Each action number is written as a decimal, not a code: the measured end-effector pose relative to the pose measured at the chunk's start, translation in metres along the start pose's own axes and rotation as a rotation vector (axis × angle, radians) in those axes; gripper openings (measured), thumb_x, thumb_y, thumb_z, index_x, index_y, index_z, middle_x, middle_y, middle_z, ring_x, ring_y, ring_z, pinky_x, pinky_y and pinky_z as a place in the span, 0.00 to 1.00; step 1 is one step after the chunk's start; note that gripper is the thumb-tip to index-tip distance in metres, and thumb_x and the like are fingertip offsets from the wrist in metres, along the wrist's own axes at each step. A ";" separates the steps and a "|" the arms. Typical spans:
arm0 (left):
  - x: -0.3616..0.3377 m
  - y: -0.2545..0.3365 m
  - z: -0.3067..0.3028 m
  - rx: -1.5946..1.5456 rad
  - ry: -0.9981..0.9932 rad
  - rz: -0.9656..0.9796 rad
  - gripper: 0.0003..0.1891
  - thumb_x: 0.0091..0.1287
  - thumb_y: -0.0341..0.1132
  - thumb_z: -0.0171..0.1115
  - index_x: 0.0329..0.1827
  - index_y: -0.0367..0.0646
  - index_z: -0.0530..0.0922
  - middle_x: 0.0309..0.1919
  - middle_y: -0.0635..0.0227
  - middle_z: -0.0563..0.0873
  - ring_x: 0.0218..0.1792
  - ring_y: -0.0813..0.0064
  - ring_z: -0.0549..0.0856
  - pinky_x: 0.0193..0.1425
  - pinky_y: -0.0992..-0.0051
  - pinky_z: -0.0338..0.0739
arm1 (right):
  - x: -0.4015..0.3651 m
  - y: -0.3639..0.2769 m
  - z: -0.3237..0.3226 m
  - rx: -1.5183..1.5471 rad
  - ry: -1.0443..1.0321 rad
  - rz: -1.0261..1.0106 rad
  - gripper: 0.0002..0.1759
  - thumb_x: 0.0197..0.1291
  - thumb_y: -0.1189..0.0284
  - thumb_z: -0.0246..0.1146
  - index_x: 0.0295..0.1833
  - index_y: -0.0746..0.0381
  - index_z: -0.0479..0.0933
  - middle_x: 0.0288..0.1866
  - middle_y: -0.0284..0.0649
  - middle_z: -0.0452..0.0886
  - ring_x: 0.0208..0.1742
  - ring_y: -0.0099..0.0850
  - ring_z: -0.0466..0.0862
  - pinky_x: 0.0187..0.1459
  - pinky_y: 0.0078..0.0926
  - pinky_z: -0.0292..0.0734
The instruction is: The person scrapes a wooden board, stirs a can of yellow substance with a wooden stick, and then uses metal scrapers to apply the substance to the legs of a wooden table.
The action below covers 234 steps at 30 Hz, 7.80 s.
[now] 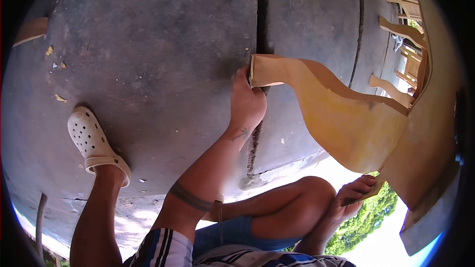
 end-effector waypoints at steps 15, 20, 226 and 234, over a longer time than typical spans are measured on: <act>-0.012 0.024 0.038 0.395 0.046 0.110 0.29 0.55 0.18 0.51 0.64 0.35 0.69 0.56 0.48 0.68 0.58 0.45 0.68 0.63 0.56 0.64 | 0.001 -0.006 -0.002 -0.025 -0.019 -0.049 0.19 0.74 0.62 0.49 0.61 0.62 0.72 0.54 0.37 0.80 0.53 0.31 0.80 0.52 0.32 0.78; -0.029 0.051 0.008 0.140 -0.153 0.278 0.28 0.53 0.16 0.50 0.62 0.31 0.70 0.53 0.46 0.74 0.55 0.47 0.74 0.59 0.56 0.69 | 0.003 -0.009 -0.005 -0.032 0.002 -0.006 0.20 0.74 0.61 0.49 0.60 0.62 0.74 0.55 0.38 0.80 0.55 0.30 0.78 0.53 0.31 0.76; -0.001 0.032 -0.020 -0.097 -0.187 -0.145 0.25 0.55 0.16 0.44 0.57 0.33 0.76 0.39 0.55 0.86 0.44 0.64 0.85 0.53 0.70 0.76 | -0.019 -0.011 -0.005 -0.455 -0.142 -0.010 0.14 0.74 0.70 0.46 0.61 0.59 0.66 0.51 0.41 0.79 0.44 0.32 0.79 0.40 0.26 0.77; -0.038 0.058 0.031 0.275 -0.178 0.290 0.27 0.54 0.15 0.49 0.61 0.31 0.70 0.53 0.43 0.75 0.54 0.46 0.78 0.59 0.58 0.73 | -0.024 -0.017 -0.009 -0.406 -0.120 -0.017 0.15 0.75 0.66 0.45 0.61 0.59 0.66 0.51 0.41 0.80 0.44 0.32 0.79 0.39 0.27 0.76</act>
Point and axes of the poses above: each hand's wrist, its own x-axis towards the middle knuckle, its own z-axis out of the palm, y = z × x, the point moved 10 cm from there along x, towards the middle knuckle
